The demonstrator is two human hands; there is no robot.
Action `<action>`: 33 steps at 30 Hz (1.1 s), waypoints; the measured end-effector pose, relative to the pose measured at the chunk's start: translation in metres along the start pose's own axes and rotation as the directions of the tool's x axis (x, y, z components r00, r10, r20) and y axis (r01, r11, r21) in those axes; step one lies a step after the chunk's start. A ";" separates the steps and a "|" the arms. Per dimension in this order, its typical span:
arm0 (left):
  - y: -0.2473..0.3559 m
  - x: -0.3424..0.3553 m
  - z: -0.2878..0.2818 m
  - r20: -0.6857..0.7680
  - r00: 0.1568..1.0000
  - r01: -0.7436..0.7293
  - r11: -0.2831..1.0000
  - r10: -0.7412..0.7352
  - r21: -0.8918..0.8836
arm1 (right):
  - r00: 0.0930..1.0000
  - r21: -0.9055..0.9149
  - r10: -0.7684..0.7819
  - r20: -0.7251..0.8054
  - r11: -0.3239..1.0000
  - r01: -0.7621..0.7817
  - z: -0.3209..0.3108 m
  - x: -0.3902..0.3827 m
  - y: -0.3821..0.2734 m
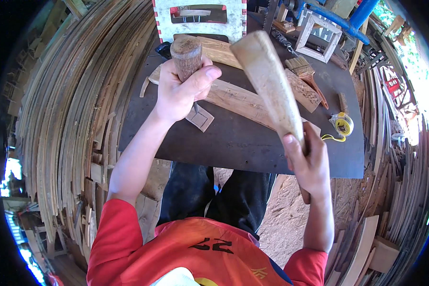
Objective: Using a chisel and wooden mallet to carve out a joint in a piece of wood.
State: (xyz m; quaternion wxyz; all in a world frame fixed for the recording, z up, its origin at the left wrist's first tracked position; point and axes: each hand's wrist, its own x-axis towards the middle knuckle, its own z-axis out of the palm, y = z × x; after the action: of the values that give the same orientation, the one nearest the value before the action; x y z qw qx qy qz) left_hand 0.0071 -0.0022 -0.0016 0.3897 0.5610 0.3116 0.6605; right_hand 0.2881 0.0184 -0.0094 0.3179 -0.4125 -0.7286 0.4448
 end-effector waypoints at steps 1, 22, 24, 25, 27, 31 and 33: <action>0.000 0.000 0.000 0.006 1.000 -0.007 1.000 0.007 0.000 | 1.000 -0.003 0.024 0.005 1.000 -0.023 0.005 0.000 0.006; -0.001 0.003 -0.001 -0.010 0.999 0.031 0.999 -0.031 0.028 | 0.990 -0.299 -0.013 0.139 0.953 0.055 0.021 -0.001 0.028; -0.002 0.001 0.000 -0.038 0.998 0.060 0.998 -0.059 0.036 | 0.985 -0.358 -0.106 0.138 0.922 0.149 0.019 -0.002 0.022; -0.001 0.001 0.003 -0.064 0.996 0.063 0.997 -0.060 0.046 | 0.977 -0.408 -0.162 0.142 0.889 0.207 0.018 -0.003 0.024; -0.004 0.001 0.005 -0.071 0.995 0.070 0.997 -0.068 0.026 | 0.969 -0.509 -0.176 0.176 0.826 0.243 0.011 -0.005 0.027; -0.005 0.003 0.000 -0.067 0.996 0.073 0.993 -0.067 0.089 | 0.976 -0.608 -0.066 0.208 0.773 0.181 0.011 -0.007 0.013; -0.002 0.006 0.000 -0.015 0.992 0.123 0.992 -0.123 0.005 | 0.972 -0.616 -0.049 0.229 0.766 0.184 0.009 -0.007 0.012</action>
State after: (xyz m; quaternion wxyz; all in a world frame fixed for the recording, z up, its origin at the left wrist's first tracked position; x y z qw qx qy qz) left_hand 0.0073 0.0042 -0.0001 0.4255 0.5371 0.3505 0.6384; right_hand 0.2876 0.0119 -0.0242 0.1129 -0.4025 -0.8879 0.1922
